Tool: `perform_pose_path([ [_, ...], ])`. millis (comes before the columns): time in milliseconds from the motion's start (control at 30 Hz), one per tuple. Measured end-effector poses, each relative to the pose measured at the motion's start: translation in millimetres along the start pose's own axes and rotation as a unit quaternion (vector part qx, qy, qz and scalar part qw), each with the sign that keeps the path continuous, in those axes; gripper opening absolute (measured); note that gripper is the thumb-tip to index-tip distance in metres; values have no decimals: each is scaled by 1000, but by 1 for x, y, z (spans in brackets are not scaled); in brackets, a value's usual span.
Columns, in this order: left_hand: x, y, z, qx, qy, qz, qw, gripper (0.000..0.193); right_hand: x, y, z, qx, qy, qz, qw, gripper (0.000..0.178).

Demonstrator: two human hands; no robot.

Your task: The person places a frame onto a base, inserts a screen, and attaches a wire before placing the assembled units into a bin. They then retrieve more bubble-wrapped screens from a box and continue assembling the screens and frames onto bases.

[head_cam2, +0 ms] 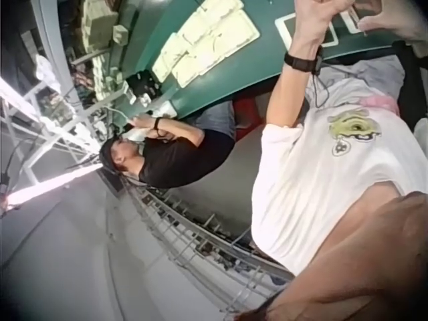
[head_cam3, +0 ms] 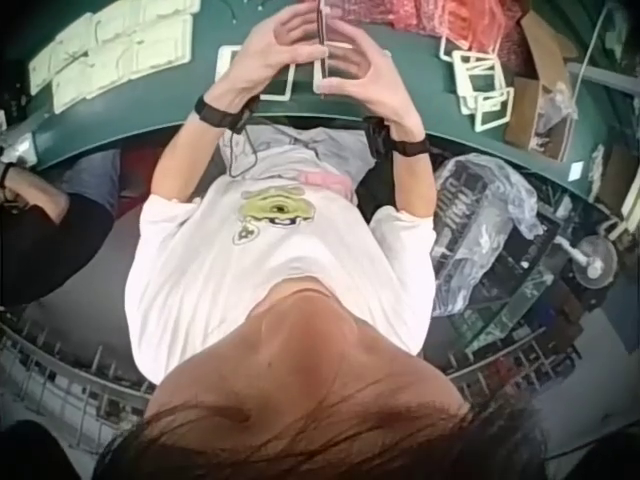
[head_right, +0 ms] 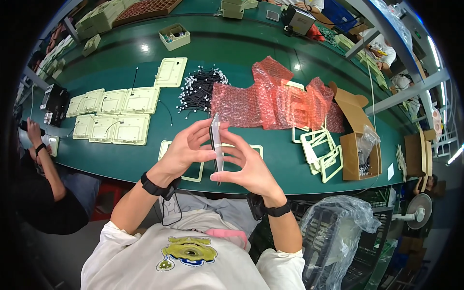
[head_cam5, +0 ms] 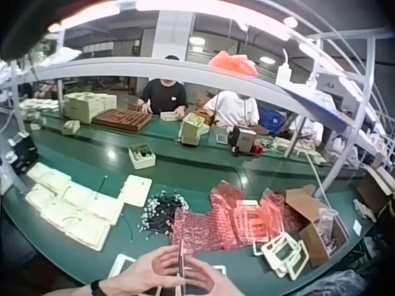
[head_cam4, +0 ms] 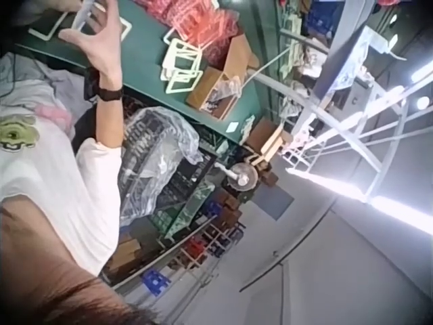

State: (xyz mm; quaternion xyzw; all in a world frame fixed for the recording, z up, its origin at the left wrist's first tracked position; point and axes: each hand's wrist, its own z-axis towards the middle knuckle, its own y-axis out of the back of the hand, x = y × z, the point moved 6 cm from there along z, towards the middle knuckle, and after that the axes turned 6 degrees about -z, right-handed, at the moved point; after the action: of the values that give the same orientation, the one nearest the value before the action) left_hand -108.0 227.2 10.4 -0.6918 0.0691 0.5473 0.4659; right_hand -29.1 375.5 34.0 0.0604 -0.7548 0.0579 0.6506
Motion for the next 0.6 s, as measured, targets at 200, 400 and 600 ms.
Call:
perform_pose_path([
  [200,10,9,3,-12,29,-72,997,90,-7,1,0,1,-2,39,999,107],
  [400,11,7,-2,-19,13,-23,999,90,-7,-4,1,-18,-18,-11,1000,106],
  [600,12,8,-2,-17,9,-68,997,95,-9,-4,1,-29,-10,-22,999,108],
])
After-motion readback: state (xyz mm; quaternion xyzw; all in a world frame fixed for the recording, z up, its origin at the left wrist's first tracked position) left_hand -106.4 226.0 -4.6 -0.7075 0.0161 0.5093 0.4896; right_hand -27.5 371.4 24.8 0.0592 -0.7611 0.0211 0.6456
